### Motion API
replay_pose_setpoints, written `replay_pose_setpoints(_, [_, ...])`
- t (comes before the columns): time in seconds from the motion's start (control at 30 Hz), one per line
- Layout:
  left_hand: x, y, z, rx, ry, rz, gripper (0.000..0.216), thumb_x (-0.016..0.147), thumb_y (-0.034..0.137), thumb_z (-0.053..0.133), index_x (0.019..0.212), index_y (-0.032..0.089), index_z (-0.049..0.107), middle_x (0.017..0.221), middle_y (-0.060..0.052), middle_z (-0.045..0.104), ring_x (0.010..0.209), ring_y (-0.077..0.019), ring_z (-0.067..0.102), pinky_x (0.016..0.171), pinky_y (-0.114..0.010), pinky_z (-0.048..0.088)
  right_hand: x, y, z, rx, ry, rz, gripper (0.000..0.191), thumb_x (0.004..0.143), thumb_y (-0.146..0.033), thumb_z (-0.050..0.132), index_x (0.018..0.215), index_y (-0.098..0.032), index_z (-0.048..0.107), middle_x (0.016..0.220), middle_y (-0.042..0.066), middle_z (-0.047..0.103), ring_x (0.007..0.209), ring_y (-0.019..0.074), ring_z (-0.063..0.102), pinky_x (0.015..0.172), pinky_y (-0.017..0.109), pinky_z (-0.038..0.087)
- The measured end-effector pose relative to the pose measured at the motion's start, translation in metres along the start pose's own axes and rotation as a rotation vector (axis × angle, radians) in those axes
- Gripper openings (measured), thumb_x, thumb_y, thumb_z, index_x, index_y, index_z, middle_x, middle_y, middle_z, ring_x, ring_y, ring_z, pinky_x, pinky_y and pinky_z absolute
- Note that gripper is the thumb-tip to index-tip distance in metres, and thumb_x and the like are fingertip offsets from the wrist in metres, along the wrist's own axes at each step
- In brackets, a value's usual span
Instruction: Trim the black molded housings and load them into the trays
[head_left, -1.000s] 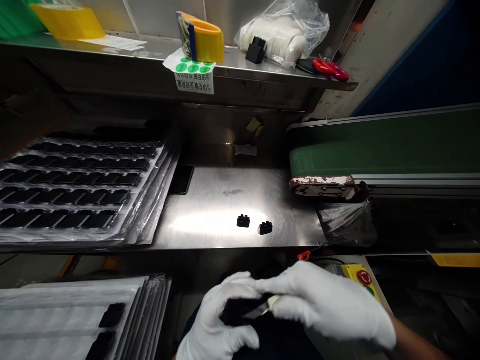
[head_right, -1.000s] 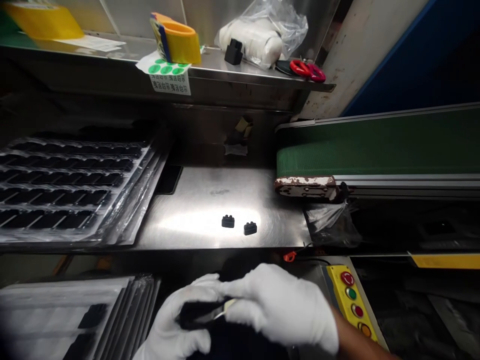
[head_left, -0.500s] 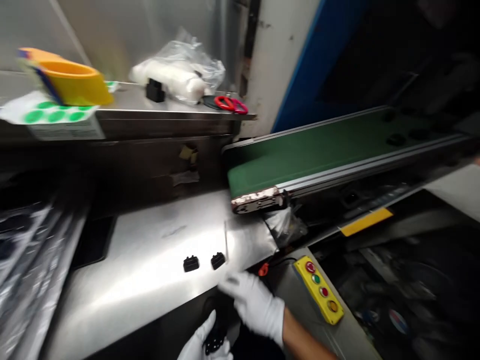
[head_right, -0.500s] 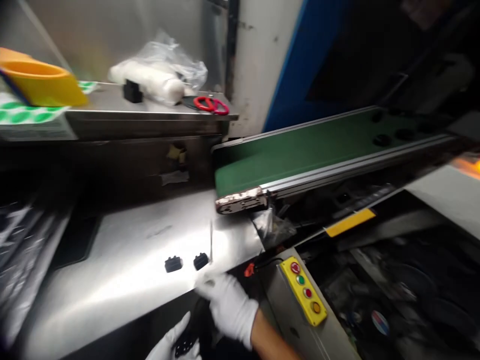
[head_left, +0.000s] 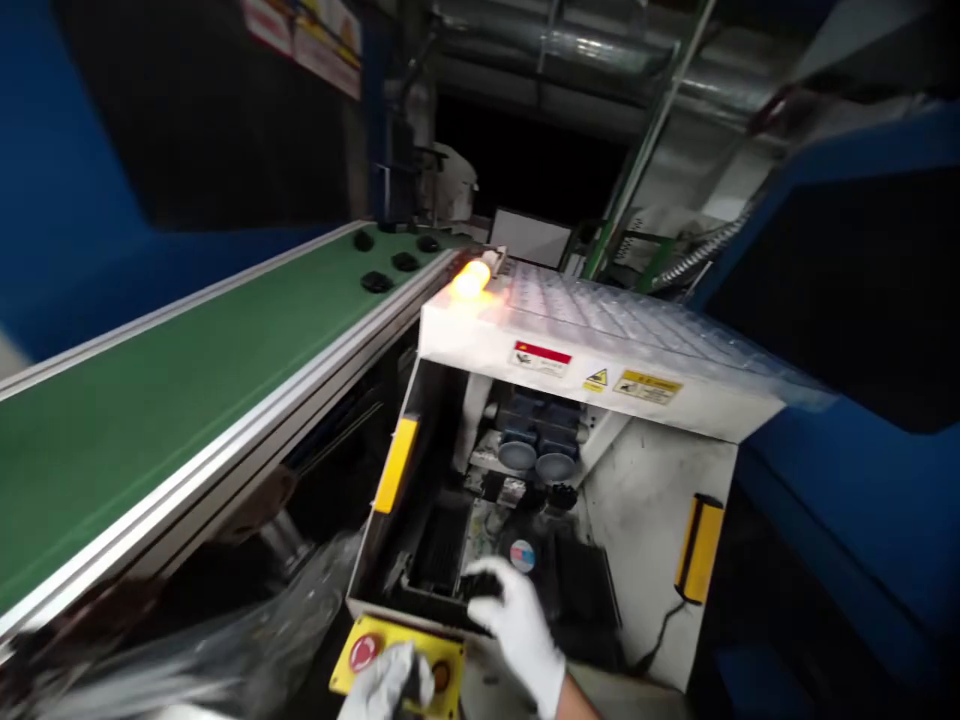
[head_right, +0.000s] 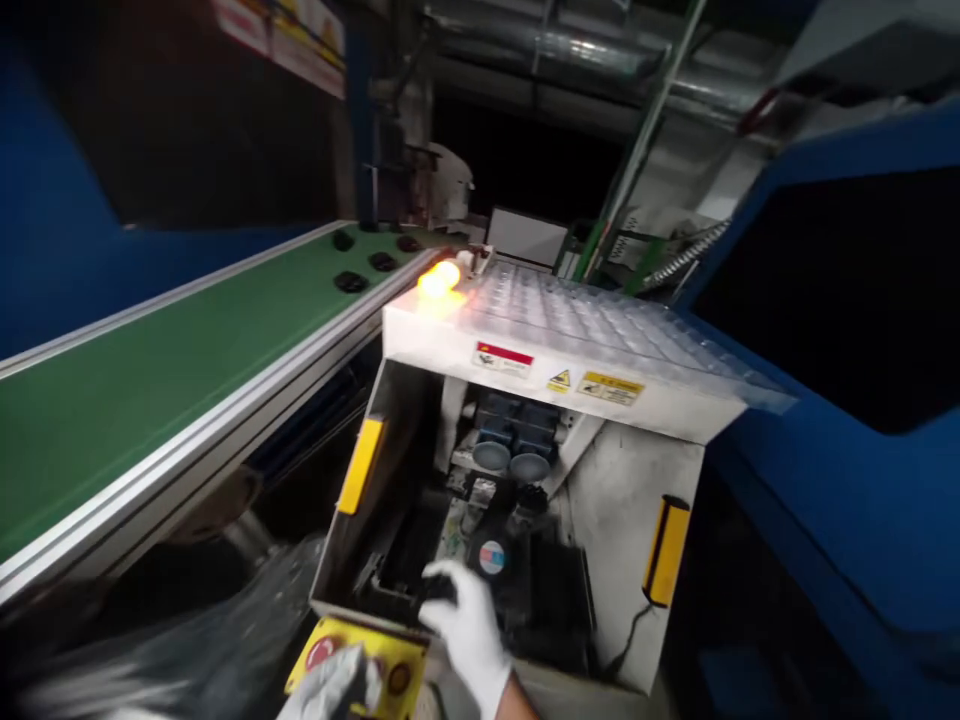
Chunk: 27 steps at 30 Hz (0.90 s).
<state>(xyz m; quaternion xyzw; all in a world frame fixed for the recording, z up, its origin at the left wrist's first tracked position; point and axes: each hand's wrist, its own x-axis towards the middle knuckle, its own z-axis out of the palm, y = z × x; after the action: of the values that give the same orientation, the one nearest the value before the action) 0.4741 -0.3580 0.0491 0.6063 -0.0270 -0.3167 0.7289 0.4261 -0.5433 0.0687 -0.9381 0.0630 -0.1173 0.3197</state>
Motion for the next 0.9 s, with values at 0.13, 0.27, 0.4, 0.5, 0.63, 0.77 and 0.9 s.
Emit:
replay_pose_setpoints(0.13, [0.114, 0.03, 0.064, 0.101, -0.087, 0.132, 0.025, 0.067, 0.033, 0.08, 0.085, 0.018, 0.071, 0.09, -0.003, 0.072, 0.096, -0.0235, 0.063, 0.094, -0.031, 0.046, 0.082, 0.083, -0.033, 0.234, 0.251, 0.208, 0.04, 0.081, -0.018, 0.049, 0.12, -0.017, 0.058, 0.119, 0.012, 0.067, 0.105, 0.0254, 0.064, 0.092, 0.038, 0.05])
replay_pose_setpoints(0.27, [0.196, 0.041, 0.114, 0.096, -0.225, 0.167, 0.046, 0.061, 0.028, 0.083, 0.104, 0.017, 0.069, 0.107, -0.007, 0.072, 0.108, -0.026, 0.061, 0.101, -0.035, 0.043, 0.118, 0.119, -0.035, 0.354, 0.247, 0.311, 0.034, 0.078, -0.02, 0.056, 0.111, -0.015, 0.064, 0.106, 0.01, 0.072, 0.097, 0.0262, 0.067, 0.088, 0.036, 0.052])
replay_pose_setpoints(0.4, [0.221, 0.036, 0.129, 0.076, -0.306, 0.156, 0.042, 0.062, 0.03, 0.083, 0.099, 0.014, 0.07, 0.099, -0.009, 0.074, 0.097, -0.0272, 0.066, 0.094, -0.038, 0.049, 0.111, 0.113, -0.048, 0.314, 0.163, 0.386, 0.038, 0.082, -0.023, 0.053, 0.118, -0.014, 0.062, 0.114, 0.014, 0.069, 0.106, 0.0294, 0.065, 0.093, 0.041, 0.05])
replay_pose_setpoints(0.5, [0.22, 0.03, 0.131, 0.075, -0.297, 0.163, 0.036, 0.069, 0.032, 0.079, 0.098, 0.013, 0.07, 0.096, -0.008, 0.074, 0.093, -0.0268, 0.067, 0.088, -0.037, 0.051, 0.119, 0.103, -0.072, 0.22, 0.076, 0.393, 0.048, 0.088, -0.031, 0.049, 0.131, -0.011, 0.051, 0.129, 0.019, 0.06, 0.119, 0.0298, 0.057, 0.1, 0.043, 0.044])
replay_pose_setpoints(0.63, [0.22, 0.02, 0.133, 0.113, -0.28, 0.191, 0.031, 0.075, 0.034, 0.075, 0.096, 0.012, 0.07, 0.093, -0.006, 0.074, 0.089, -0.0242, 0.067, 0.082, -0.034, 0.052, 0.166, 0.102, -0.081, 0.071, -0.183, 0.317, 0.043, 0.093, -0.049, 0.044, 0.098, -0.014, 0.069, 0.099, 0.013, 0.073, 0.099, 0.0238, 0.067, 0.09, 0.037, 0.049])
replay_pose_setpoints(0.77, [0.226, 0.006, 0.129, 0.167, -0.264, 0.23, 0.026, 0.082, 0.036, 0.068, 0.089, 0.011, 0.068, 0.085, -0.003, 0.072, 0.078, -0.0187, 0.067, 0.074, -0.035, 0.054, 0.2, 0.107, -0.054, -0.138, -0.399, 0.321, 0.045, 0.09, -0.054, 0.05, 0.084, -0.013, 0.067, 0.083, 0.006, 0.072, 0.082, 0.019, 0.068, 0.082, 0.04, 0.052])
replay_pose_setpoints(0.9, [0.233, -0.011, 0.129, 0.196, -0.253, 0.254, 0.027, 0.087, 0.038, 0.062, 0.088, 0.011, 0.067, 0.086, -0.002, 0.07, 0.08, -0.0187, 0.067, 0.076, -0.037, 0.055, 0.198, 0.112, -0.043, -0.323, -0.472, 0.286, 0.045, 0.094, -0.053, 0.044, 0.087, -0.015, 0.067, 0.086, 0.005, 0.072, 0.084, 0.0176, 0.068, 0.083, 0.04, 0.052])
